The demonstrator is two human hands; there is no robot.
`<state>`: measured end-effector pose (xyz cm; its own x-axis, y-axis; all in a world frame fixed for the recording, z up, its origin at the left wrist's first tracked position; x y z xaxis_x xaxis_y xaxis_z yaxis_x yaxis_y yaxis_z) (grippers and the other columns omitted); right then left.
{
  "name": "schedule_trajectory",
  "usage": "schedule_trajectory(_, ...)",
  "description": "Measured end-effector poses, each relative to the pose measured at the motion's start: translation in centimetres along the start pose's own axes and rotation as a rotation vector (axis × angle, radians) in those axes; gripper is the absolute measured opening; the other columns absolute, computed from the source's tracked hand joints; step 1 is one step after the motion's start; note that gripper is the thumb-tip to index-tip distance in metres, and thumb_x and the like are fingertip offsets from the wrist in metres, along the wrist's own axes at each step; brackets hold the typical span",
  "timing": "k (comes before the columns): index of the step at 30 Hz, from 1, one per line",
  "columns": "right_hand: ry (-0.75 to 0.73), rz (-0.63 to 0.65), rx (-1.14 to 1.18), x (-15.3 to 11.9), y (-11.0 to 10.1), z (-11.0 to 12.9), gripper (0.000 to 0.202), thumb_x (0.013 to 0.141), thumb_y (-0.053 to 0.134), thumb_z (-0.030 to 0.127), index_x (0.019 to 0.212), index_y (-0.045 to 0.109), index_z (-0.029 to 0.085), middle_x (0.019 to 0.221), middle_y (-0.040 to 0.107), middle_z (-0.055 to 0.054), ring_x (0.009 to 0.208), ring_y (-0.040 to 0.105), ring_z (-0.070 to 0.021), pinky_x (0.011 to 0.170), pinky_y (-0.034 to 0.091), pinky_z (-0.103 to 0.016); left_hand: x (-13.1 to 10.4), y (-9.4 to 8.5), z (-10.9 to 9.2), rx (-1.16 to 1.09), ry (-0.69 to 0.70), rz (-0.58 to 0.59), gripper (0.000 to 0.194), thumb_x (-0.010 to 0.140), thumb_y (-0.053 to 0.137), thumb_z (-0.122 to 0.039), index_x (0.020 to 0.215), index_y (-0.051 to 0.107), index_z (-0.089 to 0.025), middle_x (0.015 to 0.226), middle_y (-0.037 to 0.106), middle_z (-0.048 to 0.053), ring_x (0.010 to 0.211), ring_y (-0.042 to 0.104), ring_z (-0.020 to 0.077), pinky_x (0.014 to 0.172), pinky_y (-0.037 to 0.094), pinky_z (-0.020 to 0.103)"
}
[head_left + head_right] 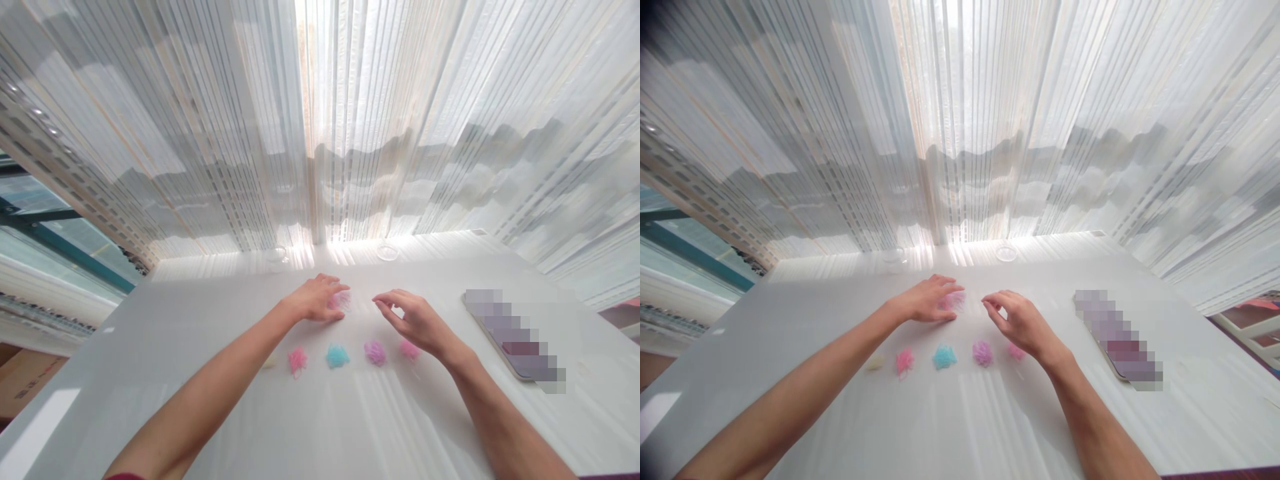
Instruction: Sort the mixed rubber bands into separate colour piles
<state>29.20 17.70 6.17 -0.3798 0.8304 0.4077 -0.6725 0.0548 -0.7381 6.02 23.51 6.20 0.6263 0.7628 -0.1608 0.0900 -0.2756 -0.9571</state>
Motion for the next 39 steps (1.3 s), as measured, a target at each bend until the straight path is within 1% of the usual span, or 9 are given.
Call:
schedule_trajectory(4, 0.016, 0.004, 0.016, 0.0, -0.1, 0.0, 0.022, 0.102, 0.053, 0.030, 0.100, 0.074, 0.024, 0.090, 0.077, -0.006, 0.082, 0.072, -0.0227, 0.070, 0.058, -0.034, 0.2, -0.1, -0.2, -0.001, 0.023, 0.001, 0.037, 0.094, 0.063, -0.036, 0.129, 0.069, -0.025, 0.144, 0.063, 0.011, 0.133, 0.055, 0.0332, 0.109, 0.045, 0.046)
schedule_trajectory(6, 0.017, 0.001, 0.017, 0.0, -0.1, 0.0, 0.022, 0.102, 0.053, 0.030, 0.100, 0.074, 0.024, 0.090, 0.077, -0.006, 0.081, 0.072, -0.0226, 0.069, 0.057, -0.034, -0.1, -0.6, -0.1, -0.006, 0.027, -0.006, 0.034, 0.096, 0.061, -0.036, 0.128, 0.070, -0.025, 0.141, 0.065, 0.009, 0.131, 0.057, 0.0313, 0.110, 0.045, 0.043)
schedule_trajectory(10, 0.013, 0.005, 0.021, 0.0, -0.2, -0.1, 0.022, 0.102, 0.052, 0.028, 0.099, 0.073, 0.023, 0.093, 0.078, -0.007, 0.083, 0.072, -0.0227, 0.071, 0.057, -0.035, -1.5, -2.2, 1.1, -0.015, -0.015, 0.006, 0.053, 0.094, 0.065, -0.048, 0.142, 0.059, -0.027, 0.151, 0.058, 0.009, 0.140, 0.050, 0.0314, 0.116, 0.040, 0.042)
schedule_trajectory(13, 0.015, 0.013, 0.020, 0.0, -0.1, -0.3, 0.021, 0.102, 0.052, 0.028, 0.099, 0.073, 0.023, 0.094, 0.078, -0.006, 0.084, 0.073, -0.0228, 0.072, 0.056, -0.036, -3.3, -2.9, 3.3, -0.003, -0.187, 0.106, 0.084, 0.080, 0.075, -0.056, 0.154, 0.044, -0.029, 0.161, 0.045, 0.010, 0.145, 0.046, 0.0348, 0.113, 0.043, 0.042)
schedule_trajectory(16, 0.023, 0.026, 0.019, -0.1, 0.0, -0.3, 0.021, 0.102, 0.052, 0.028, 0.099, 0.072, 0.023, 0.095, 0.078, -0.006, 0.084, 0.073, -0.0233, 0.072, 0.056, -0.036, -5.0, -2.9, 5.2, 0.012, -0.336, 0.184, 0.098, 0.070, 0.080, -0.050, 0.156, 0.041, -0.023, 0.150, 0.056, 0.018, 0.125, 0.064, 0.0378, 0.093, 0.054, 0.040)
schedule_trajectory(21, 0.051, 0.053, 0.038, -0.1, 0.2, -0.3, 0.022, 0.101, 0.052, 0.029, 0.099, 0.073, 0.024, 0.096, 0.078, -0.006, 0.085, 0.073, -0.0226, 0.068, 0.056, -0.034, -5.4, -1.8, 5.7, -0.031, -0.409, 0.188, 0.074, 0.079, 0.069, -0.045, 0.146, 0.050, -0.020, 0.118, 0.076, 0.011, 0.098, 0.075, 0.0288, 0.074, 0.055, 0.031)
schedule_trajectory(31, 0.052, 0.052, 0.053, 0.1, 0.2, -0.3, 0.023, 0.101, 0.052, 0.029, 0.098, 0.073, 0.023, 0.095, 0.078, -0.006, 0.083, 0.072, -0.0219, 0.068, 0.057, -0.034, -3.8, -2.0, 4.1, -0.147, -0.284, -0.002, 0.028, 0.090, 0.055, -0.030, 0.112, 0.071, -0.021, 0.106, 0.079, 0.007, 0.096, 0.074, 0.0224, 0.082, 0.056, 0.028)
schedule_trajectory(34, 0.048, 0.050, 0.054, 0.0, 0.2, -0.3, 0.023, 0.101, 0.052, 0.029, 0.098, 0.074, 0.023, 0.096, 0.079, -0.007, 0.083, 0.072, -0.0216, 0.066, 0.057, -0.033, -3.7, -2.3, 4.1, -0.164, -0.263, -0.018, 0.024, 0.091, 0.053, -0.031, 0.102, 0.073, -0.021, 0.107, 0.079, 0.006, 0.099, 0.074, 0.0219, 0.085, 0.056, 0.028)
schedule_trajectory(39, 0.041, 0.050, 0.048, -0.1, 0.1, -0.4, 0.023, 0.101, 0.051, 0.028, 0.098, 0.074, 0.022, 0.096, 0.078, -0.007, 0.081, 0.071, -0.0209, 0.065, 0.057, -0.033, -4.1, -3.0, 4.6, -0.159, -0.273, 0.028, 0.036, 0.089, 0.056, -0.035, 0.119, 0.070, -0.022, 0.108, 0.079, 0.006, 0.096, 0.075, 0.0207, 0.082, 0.057, 0.027)
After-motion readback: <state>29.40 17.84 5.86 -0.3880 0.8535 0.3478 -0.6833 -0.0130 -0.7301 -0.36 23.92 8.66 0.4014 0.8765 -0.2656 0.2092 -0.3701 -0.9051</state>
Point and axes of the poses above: each hand's wrist, its own x-axis towards the middle knuckle, its own y-axis out of the palm, z = x × y, the point moved 3 cm from there along x, towards the middle knuckle
